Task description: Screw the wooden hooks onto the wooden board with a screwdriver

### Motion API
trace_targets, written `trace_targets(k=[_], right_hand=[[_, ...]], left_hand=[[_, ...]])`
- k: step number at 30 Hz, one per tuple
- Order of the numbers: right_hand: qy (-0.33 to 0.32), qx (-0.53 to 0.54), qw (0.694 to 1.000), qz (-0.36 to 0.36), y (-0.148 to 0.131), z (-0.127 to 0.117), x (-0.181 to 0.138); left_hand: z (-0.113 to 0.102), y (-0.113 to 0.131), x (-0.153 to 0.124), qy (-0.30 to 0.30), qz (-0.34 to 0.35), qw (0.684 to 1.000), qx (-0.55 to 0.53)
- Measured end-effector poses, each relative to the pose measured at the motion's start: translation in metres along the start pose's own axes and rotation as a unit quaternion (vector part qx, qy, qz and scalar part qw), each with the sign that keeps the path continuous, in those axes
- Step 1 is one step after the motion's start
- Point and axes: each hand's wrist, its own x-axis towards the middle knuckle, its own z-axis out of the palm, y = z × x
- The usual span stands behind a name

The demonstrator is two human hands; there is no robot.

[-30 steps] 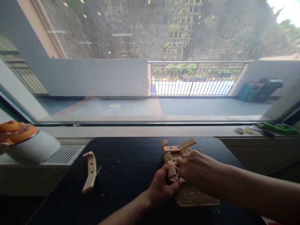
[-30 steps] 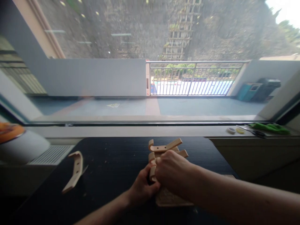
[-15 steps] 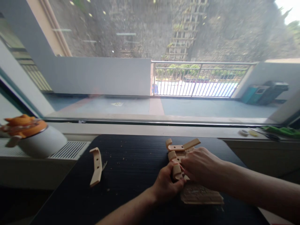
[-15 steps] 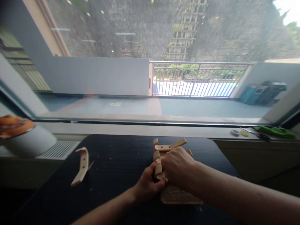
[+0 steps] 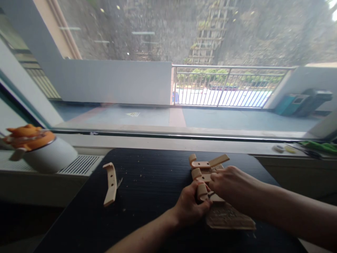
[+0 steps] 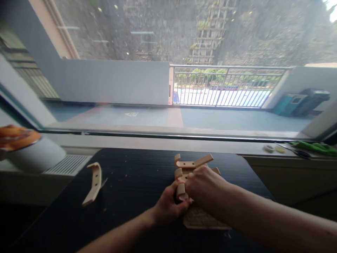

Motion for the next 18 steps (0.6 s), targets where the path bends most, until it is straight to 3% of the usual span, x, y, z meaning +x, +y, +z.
trace_targets(k=[6,10,14,18], right_hand=[[-0.102,0.001,0.990,0.101,-0.001,-0.015,-0.001],[-0.108,-0.009,0.988,0.106,-0.005,-0.020,-0.001],[-0.072,-0.024,0.993,0.085,-0.006,-0.016,-0.004],[0.006,-0.045,0.999,-0.020,-0.006,-0.004,-0.008]], left_hand=[[-0.001,0.006,0.000,-0.003,0.006,1.000,0.002],[-0.001,0.004,0.000,-0.007,-0.008,1.000,-0.010],[0.000,-0.002,0.000,-0.004,-0.016,1.000,-0.008],[0.000,-0.001,-0.001,0.003,-0.007,1.000,-0.001]])
